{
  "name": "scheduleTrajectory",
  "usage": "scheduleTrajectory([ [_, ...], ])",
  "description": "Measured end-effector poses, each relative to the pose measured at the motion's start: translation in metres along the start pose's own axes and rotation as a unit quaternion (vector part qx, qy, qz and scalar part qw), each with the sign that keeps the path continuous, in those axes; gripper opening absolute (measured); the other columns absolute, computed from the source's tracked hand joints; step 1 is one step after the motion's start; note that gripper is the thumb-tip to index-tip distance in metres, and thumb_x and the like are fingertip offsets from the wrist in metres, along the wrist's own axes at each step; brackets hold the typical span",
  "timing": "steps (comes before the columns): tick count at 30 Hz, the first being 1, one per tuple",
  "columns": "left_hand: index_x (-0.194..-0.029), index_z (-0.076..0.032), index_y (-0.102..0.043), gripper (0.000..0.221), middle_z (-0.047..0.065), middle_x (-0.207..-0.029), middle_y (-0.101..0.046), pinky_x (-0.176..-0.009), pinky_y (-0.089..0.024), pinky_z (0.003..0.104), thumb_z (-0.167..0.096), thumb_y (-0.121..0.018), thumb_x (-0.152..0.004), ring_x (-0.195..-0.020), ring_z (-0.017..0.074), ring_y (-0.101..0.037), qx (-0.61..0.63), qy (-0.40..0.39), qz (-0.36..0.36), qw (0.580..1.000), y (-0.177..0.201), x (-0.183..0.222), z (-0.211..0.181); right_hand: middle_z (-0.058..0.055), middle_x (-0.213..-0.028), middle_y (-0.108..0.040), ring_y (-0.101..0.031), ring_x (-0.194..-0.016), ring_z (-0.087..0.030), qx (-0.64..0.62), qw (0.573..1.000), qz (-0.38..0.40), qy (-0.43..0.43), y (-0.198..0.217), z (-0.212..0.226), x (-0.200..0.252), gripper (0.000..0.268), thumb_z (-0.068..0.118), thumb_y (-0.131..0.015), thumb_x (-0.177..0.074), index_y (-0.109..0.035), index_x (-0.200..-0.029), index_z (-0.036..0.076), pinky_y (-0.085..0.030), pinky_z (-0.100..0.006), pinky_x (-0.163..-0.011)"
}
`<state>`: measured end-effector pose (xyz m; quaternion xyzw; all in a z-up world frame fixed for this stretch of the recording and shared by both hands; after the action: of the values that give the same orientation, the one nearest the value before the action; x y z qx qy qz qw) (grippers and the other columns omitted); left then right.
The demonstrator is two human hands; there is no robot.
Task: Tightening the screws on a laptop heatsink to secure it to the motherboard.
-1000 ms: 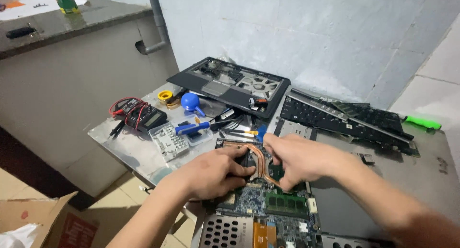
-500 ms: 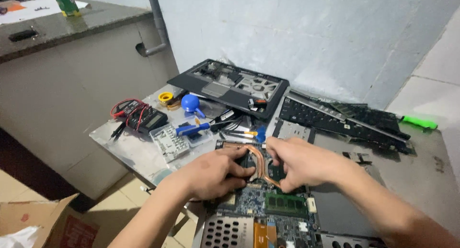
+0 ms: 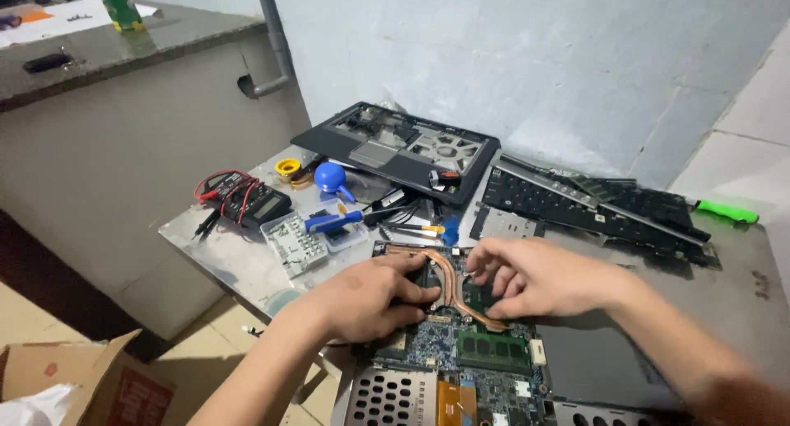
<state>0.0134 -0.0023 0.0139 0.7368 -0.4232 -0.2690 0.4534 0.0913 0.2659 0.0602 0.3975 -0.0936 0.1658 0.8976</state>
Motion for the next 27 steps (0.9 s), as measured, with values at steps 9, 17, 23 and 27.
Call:
scheduleTrajectory([
  [9,-0.146,-0.022,-0.078,0.048,0.034,-0.167,-0.044,-0.127,-0.035,0.049,-0.029,-0.076,-0.1,-0.165,0.0417,-0.034,-0.003,-0.048,0.026,0.999,-0.005,-0.001,0.008,0.005,-0.124,-0.081,-0.072,-0.093,-0.007,0.044,0.997,-0.034,-0.058,-0.015,-0.004,0.003,0.058,0.018,-0.096,-0.089,-0.063,-0.137,0.025,-0.069,-0.022,-0.081],
  [17,-0.145,-0.018,-0.078,0.046,0.037,-0.164,-0.047,-0.126,-0.036,0.048,-0.035,-0.073,-0.102,-0.162,0.0447,-0.039,-0.025,-0.087,0.012,0.996,-0.007,-0.004,0.013,0.003,-0.104,-0.074,-0.066,-0.088,-0.012,0.085,0.994,-0.033,-0.065,-0.023,-0.003,0.003,0.041,0.023,-0.09,-0.099,-0.059,-0.126,0.025,-0.06,-0.03,-0.079],
  [23,-0.146,-0.019,-0.077,0.048,0.036,-0.167,-0.043,-0.127,-0.033,0.048,-0.034,-0.074,-0.101,-0.164,0.0426,-0.034,-0.017,-0.067,0.024,0.997,-0.005,-0.006,0.011,0.003,-0.109,-0.071,-0.063,-0.09,-0.011,0.14,0.986,-0.004,-0.088,-0.026,0.002,0.006,0.033,0.03,-0.08,-0.106,-0.055,-0.128,0.028,-0.056,-0.033,-0.082],
  [27,-0.146,-0.016,-0.077,0.049,0.034,-0.17,-0.041,-0.129,-0.03,0.049,-0.035,-0.075,-0.102,-0.165,0.0422,-0.033,-0.005,-0.05,0.031,0.998,-0.001,-0.005,0.007,0.005,-0.12,-0.066,-0.06,-0.099,-0.013,0.174,0.984,-0.018,-0.016,-0.034,-0.018,-0.003,0.025,0.031,-0.075,-0.108,-0.055,-0.121,0.024,-0.052,-0.034,-0.088],
])
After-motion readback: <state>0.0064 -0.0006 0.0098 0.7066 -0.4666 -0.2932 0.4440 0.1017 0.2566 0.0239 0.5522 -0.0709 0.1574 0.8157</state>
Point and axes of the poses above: each hand's wrist, its own x-axis away from the middle knuckle, its own y-axis out of the back of the hand, z = x × y, the point moved 1 cm from there along -x, towards the middle knuckle
